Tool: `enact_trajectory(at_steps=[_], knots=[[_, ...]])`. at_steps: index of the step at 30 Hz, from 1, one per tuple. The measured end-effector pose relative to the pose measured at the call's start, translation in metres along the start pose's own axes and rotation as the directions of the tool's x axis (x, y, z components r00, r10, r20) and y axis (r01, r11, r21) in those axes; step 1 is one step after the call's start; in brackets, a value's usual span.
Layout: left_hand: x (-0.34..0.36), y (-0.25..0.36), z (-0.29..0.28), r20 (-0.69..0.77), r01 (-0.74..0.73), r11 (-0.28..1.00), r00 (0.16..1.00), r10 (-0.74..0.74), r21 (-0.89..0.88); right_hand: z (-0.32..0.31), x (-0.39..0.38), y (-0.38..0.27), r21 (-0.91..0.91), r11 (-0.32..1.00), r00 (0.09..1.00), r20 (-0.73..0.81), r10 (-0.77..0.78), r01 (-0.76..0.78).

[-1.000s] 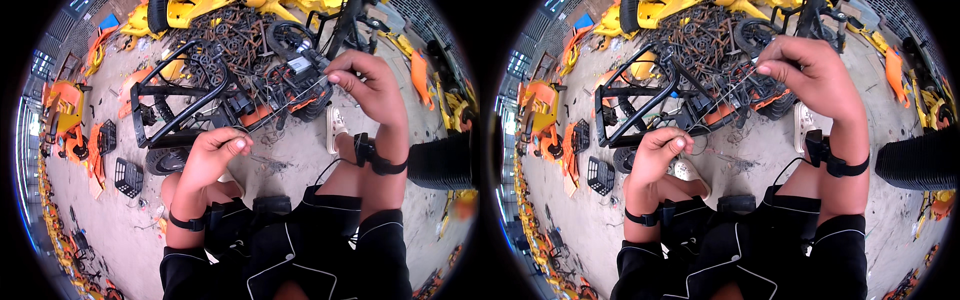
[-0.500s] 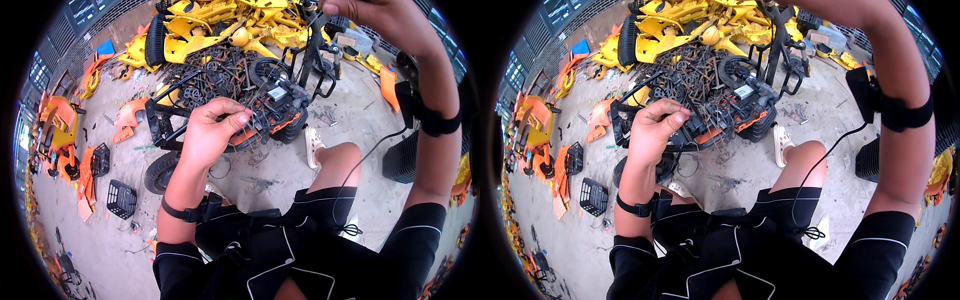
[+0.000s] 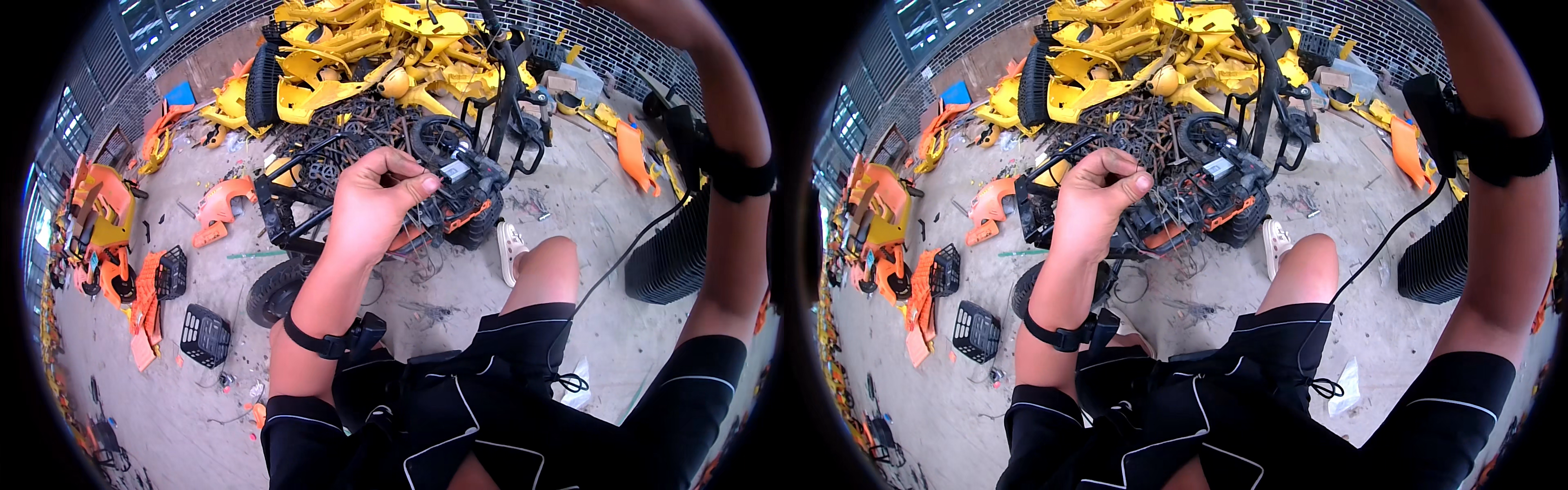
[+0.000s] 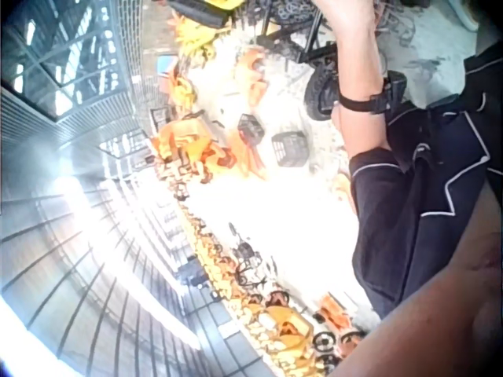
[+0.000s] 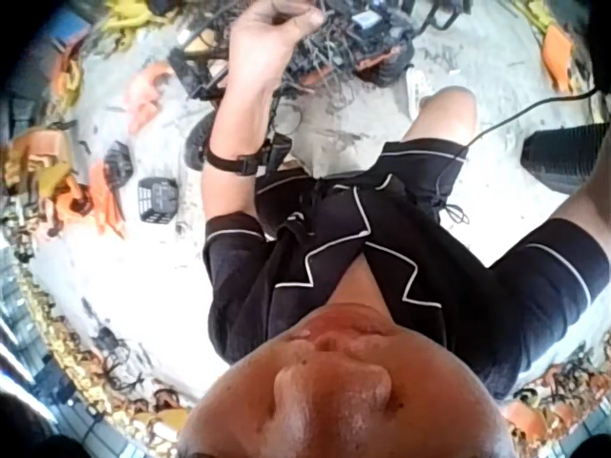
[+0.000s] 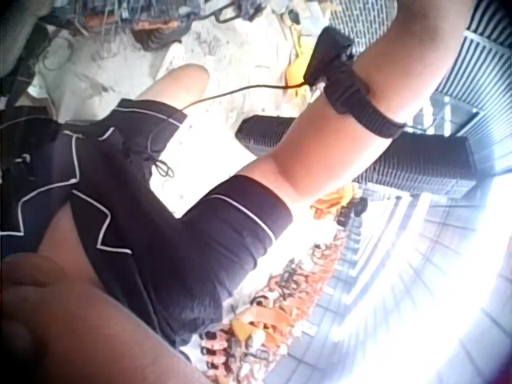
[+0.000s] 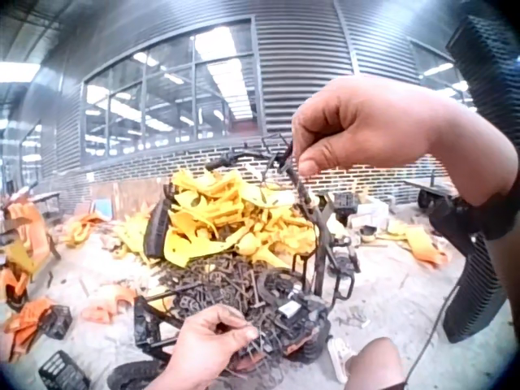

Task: The person connects and manages wires on an electric scooter frame by hand while sitting on the floor, surrounded by scooter parts.

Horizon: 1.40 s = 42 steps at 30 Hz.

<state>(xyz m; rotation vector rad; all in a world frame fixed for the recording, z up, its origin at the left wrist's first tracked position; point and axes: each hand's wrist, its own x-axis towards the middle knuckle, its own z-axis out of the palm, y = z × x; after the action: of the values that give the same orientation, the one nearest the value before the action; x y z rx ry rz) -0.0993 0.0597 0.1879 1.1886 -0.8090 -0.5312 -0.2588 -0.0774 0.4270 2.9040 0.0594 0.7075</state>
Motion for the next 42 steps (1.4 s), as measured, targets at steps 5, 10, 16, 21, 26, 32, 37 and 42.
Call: enact_trajectory(at_steps=[5,10,16,21,26,32,37,42], knots=[[0.004,-0.007,0.003,-0.019,-0.082,0.991,0.997,0.081,-0.106,-0.007,0.004,0.0,0.015,1.0,1.0,0.01,0.003,-0.003],[0.002,-0.025,0.007,0.012,-0.058,0.961,0.998,0.063,-0.272,-0.005,0.003,-0.003,0.01,1.0,1.0,0.026,-0.001,0.001],[-0.016,-0.037,-0.008,0.423,0.246,0.866,0.905,-0.044,-0.435,0.013,0.005,0.021,0.147,0.988,0.982,0.172,-0.076,0.051],[-0.024,-0.031,-0.008,0.488,0.479,0.799,0.829,-0.274,-0.364,0.029,0.001,0.031,0.148,0.989,0.973,0.227,-0.037,0.003],[-0.03,-0.047,-0.022,0.461,0.367,0.873,0.865,-0.195,-0.32,0.048,-0.001,0.046,0.246,0.964,0.978,0.155,-0.143,0.102],[-0.03,-0.054,-0.017,0.278,0.101,0.978,0.96,-0.047,-0.182,0.057,-0.007,0.054,0.219,0.971,0.984,0.131,-0.121,0.09],[-0.024,-0.062,-0.015,0.203,-0.074,0.986,0.974,0.104,-0.149,0.061,-0.01,0.059,0.24,0.969,0.987,0.13,-0.093,0.06],[-0.021,-0.075,-0.014,0.123,-0.105,0.988,0.985,0.118,-0.11,0.067,-0.015,0.059,0.272,0.961,0.989,0.125,-0.084,0.047]])
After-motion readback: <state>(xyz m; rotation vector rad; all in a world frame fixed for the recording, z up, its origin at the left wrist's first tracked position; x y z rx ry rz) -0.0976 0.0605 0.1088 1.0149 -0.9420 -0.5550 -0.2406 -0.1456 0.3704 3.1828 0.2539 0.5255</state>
